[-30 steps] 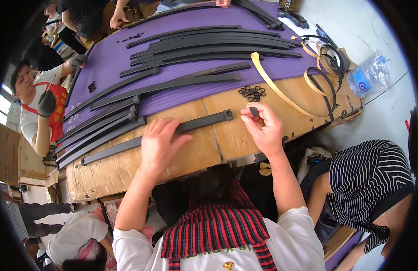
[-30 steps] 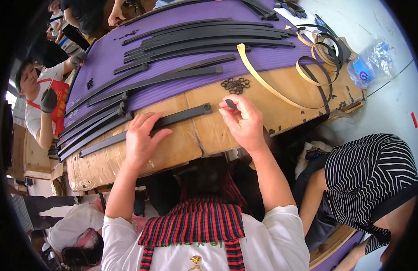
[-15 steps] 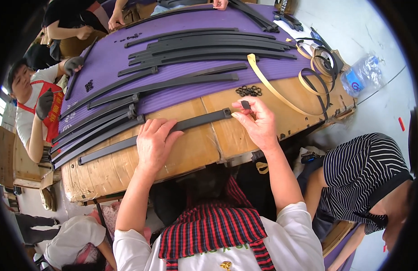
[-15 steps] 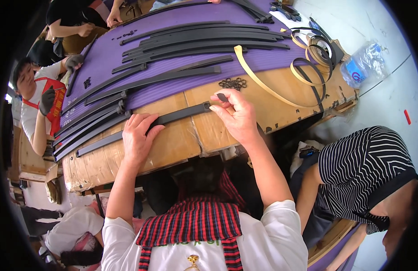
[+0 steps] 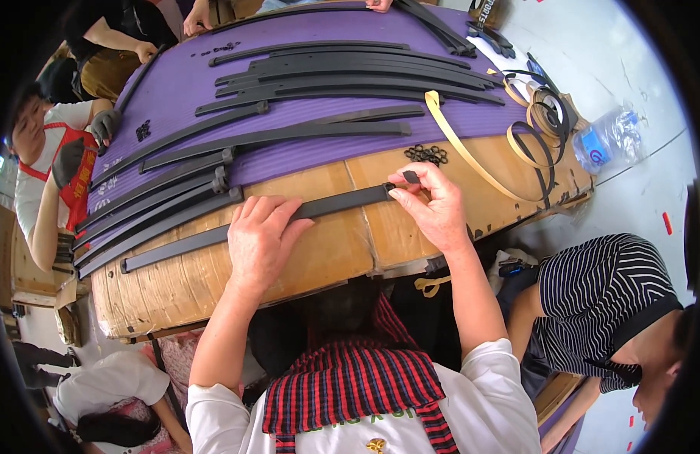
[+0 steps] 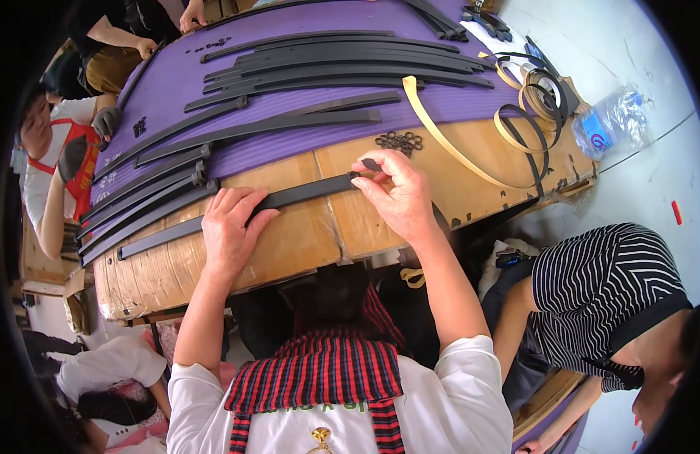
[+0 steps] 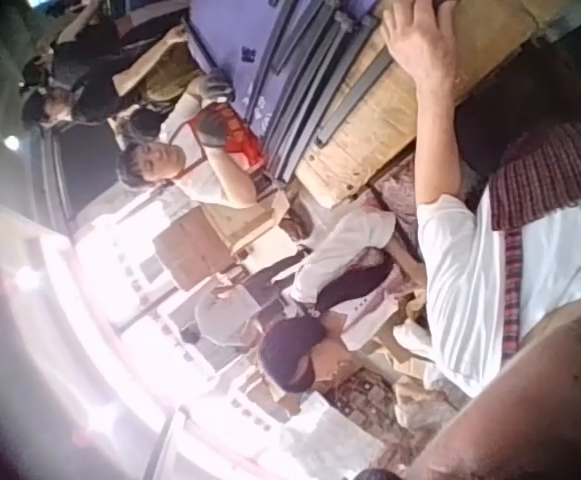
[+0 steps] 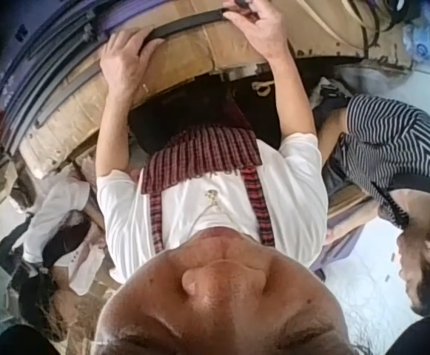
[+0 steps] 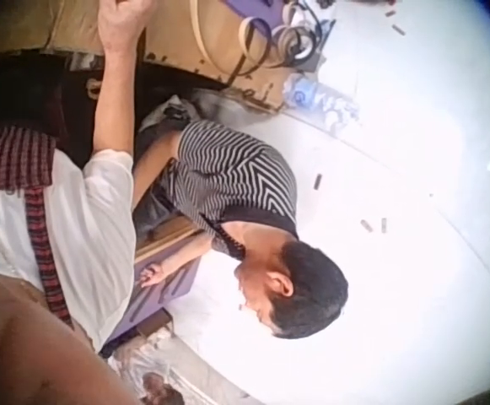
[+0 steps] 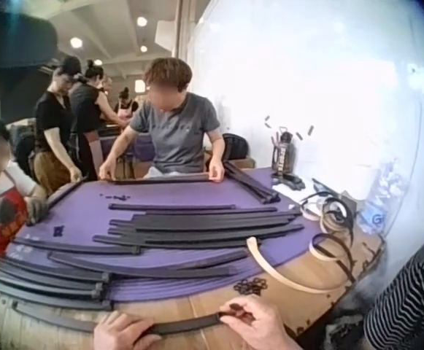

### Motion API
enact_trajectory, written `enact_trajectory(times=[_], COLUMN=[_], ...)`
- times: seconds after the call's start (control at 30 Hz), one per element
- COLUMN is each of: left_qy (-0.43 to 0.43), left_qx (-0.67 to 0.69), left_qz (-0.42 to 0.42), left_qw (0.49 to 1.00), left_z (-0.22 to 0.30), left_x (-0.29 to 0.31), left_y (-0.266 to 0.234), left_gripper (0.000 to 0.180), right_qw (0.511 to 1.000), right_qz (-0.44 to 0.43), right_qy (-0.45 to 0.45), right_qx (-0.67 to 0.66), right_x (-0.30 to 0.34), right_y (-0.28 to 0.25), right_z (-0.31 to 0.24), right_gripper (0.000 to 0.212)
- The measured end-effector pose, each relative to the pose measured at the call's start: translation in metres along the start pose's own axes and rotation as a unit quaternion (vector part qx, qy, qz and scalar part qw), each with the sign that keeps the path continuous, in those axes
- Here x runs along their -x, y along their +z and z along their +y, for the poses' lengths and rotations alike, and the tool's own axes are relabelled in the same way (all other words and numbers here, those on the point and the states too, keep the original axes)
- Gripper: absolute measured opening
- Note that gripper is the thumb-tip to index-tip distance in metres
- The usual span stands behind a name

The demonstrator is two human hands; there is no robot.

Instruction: Assembling black plastic or metal rails by manually attaching plastic end pieces and connectors at a workbench.

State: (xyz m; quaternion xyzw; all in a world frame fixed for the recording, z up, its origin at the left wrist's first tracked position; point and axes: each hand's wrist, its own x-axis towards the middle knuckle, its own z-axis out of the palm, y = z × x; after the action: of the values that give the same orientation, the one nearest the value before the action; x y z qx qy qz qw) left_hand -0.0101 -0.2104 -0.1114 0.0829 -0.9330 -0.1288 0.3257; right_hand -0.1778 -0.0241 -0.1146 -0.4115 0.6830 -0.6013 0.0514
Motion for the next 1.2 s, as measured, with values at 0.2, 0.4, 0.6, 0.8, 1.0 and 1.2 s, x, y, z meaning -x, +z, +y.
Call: enact_trajectory(times=[0.2,0.4,0.6,0.8,1.0,1.2], left_qy=[0.002,0.006,0.047,0.061,0.029,0.001], left_qx=[-0.002,-0.008,0.035,0.106,0.150,0.153], left_qz=[-0.001,0.000,0.023,0.004,-0.018,-0.053], left_qw=[1.000,1.000,0.998,0.993,0.988,0.987], left_z=[-0.001,0.000,0.028,0.053,0.059,0.058], left_x=[0.000,0.000,-0.019,-0.048,-0.054,-0.054], left_y=[0.001,0.001,0.010,0.043,0.055,0.056], left_gripper=[0.028,0.028,0.025,0.021,0.020,0.016], right_qw=[1.000,0.999,0.990,0.985,0.987,0.986], right_qz=[-0.004,0.017,0.115,0.131,0.131,0.138], right_qy=[-0.011,-0.032,0.005,0.010,0.000,0.001], right_qx=[0.014,0.008,-0.079,-0.110,-0.098,-0.088], right_x=[-0.001,0.001,0.011,0.016,0.016,0.017], right_y=[0.000,-0.001,-0.003,-0.004,-0.001,-0.001], right_z=[0.001,0.005,0.004,0.011,0.015,0.015], right_gripper=[0.022,0.022,0.016,0.017,0.015,0.015])
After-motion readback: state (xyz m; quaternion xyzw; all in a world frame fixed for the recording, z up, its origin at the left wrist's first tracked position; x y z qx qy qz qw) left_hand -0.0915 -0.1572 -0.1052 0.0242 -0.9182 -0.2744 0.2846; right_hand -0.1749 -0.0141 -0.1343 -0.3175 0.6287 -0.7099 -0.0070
